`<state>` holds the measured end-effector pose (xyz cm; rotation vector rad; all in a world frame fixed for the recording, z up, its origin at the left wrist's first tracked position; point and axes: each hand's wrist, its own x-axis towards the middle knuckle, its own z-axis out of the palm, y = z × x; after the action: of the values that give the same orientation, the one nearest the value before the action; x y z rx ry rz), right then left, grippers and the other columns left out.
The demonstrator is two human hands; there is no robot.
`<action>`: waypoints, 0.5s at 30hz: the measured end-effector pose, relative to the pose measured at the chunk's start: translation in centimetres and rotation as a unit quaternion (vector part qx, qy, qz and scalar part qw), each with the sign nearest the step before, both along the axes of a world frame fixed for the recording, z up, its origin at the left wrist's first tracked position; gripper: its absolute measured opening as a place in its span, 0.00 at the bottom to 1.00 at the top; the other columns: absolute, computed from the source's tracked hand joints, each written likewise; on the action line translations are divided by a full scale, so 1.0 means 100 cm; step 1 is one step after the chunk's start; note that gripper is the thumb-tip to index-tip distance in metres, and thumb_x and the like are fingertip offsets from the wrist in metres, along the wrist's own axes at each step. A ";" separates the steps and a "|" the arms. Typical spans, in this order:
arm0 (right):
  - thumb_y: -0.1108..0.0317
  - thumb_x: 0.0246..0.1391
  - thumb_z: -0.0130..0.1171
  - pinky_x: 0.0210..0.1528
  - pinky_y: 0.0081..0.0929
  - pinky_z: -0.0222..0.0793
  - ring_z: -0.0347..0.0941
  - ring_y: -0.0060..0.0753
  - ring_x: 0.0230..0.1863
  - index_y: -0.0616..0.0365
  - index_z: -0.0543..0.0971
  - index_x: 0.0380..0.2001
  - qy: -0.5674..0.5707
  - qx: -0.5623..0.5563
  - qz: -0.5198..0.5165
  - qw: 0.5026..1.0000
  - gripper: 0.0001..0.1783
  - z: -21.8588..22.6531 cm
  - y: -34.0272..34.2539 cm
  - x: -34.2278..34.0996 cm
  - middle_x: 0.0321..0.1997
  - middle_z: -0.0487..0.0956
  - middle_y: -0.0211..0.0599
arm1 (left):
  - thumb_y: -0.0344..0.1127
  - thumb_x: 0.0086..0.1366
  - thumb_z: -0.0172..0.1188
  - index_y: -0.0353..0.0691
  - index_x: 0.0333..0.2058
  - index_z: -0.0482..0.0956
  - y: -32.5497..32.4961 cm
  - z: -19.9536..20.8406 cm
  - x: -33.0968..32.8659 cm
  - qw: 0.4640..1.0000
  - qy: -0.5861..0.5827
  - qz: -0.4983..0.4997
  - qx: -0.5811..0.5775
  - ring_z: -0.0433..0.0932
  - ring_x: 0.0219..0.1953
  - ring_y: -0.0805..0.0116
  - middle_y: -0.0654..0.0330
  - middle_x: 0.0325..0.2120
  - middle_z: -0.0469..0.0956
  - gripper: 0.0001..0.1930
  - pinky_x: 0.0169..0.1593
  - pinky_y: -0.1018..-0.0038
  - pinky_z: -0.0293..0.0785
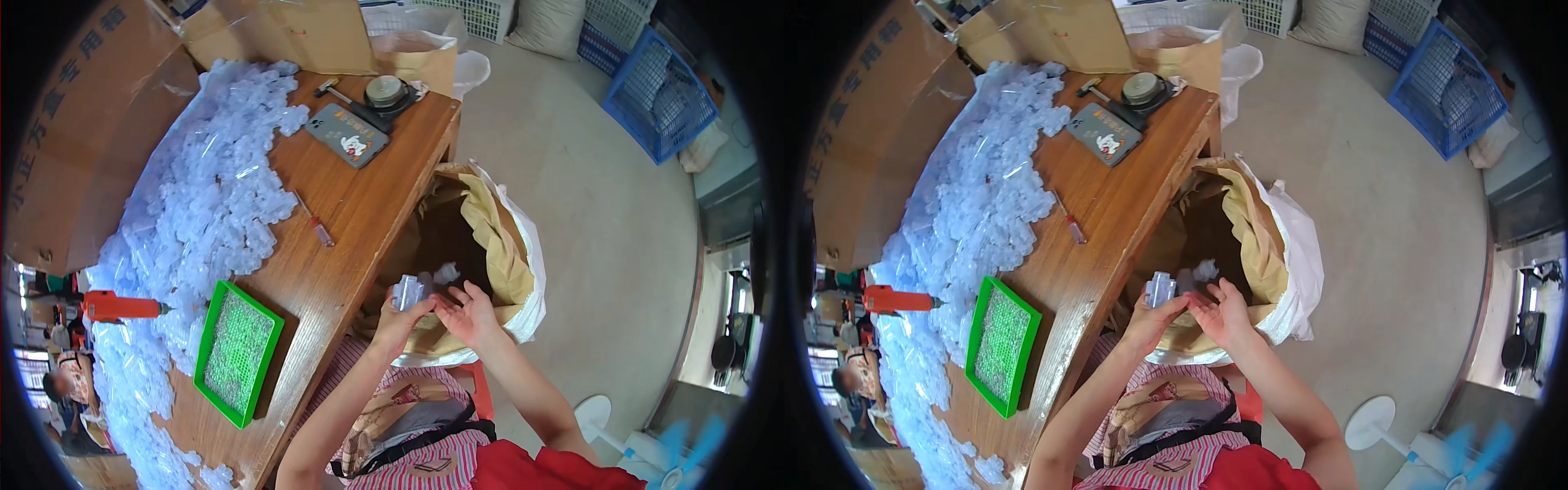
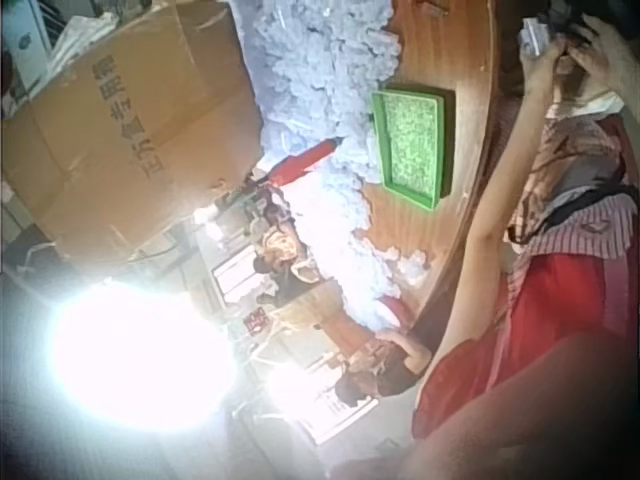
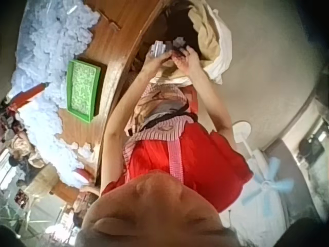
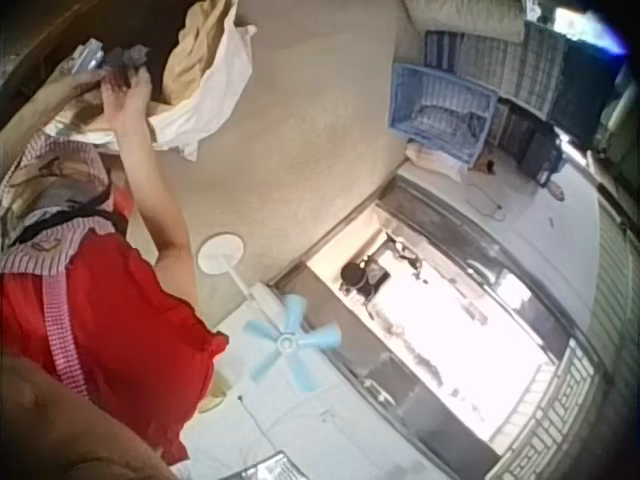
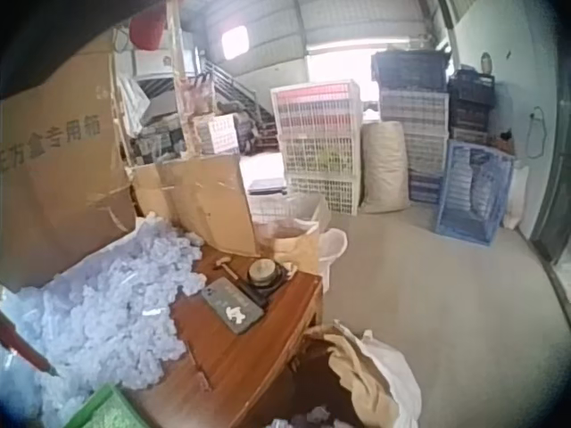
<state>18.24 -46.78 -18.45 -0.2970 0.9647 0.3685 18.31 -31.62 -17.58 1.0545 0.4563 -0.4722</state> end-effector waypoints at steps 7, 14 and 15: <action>0.59 0.61 0.49 0.52 0.40 0.70 0.68 0.42 0.51 0.61 0.62 0.55 -0.019 -0.129 0.035 0.991 0.23 0.008 -0.002 -0.027 0.53 0.67 0.49 | 0.31 0.58 0.66 0.43 0.67 0.51 -0.010 -0.004 0.003 0.999 0.004 -0.047 0.016 0.69 0.56 0.65 0.50 0.58 0.64 0.41 0.56 0.72 0.69; 0.66 0.64 0.46 0.47 0.32 0.71 0.74 0.35 0.44 0.61 0.69 0.48 -0.255 -0.201 0.252 0.912 0.14 0.096 0.012 -0.020 0.41 0.76 0.42 | 0.30 0.66 0.57 0.33 0.55 0.67 0.053 0.073 -0.072 0.985 -0.089 -0.085 0.118 0.73 0.48 0.72 0.56 0.49 0.73 0.20 0.53 0.76 0.69; 0.65 0.64 0.46 0.46 0.31 0.71 0.75 0.35 0.44 0.61 0.69 0.49 -0.323 -0.214 0.261 0.884 0.14 0.120 0.018 -0.015 0.41 0.76 0.42 | 0.30 0.66 0.57 0.32 0.53 0.69 0.065 0.095 -0.082 0.986 -0.085 -0.094 0.106 0.74 0.46 0.74 0.58 0.46 0.75 0.18 0.51 0.77 0.70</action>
<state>16.77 -45.01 -6.45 -1.0292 0.2740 0.4985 10.09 -25.11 -8.03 1.3401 0.2592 -0.5037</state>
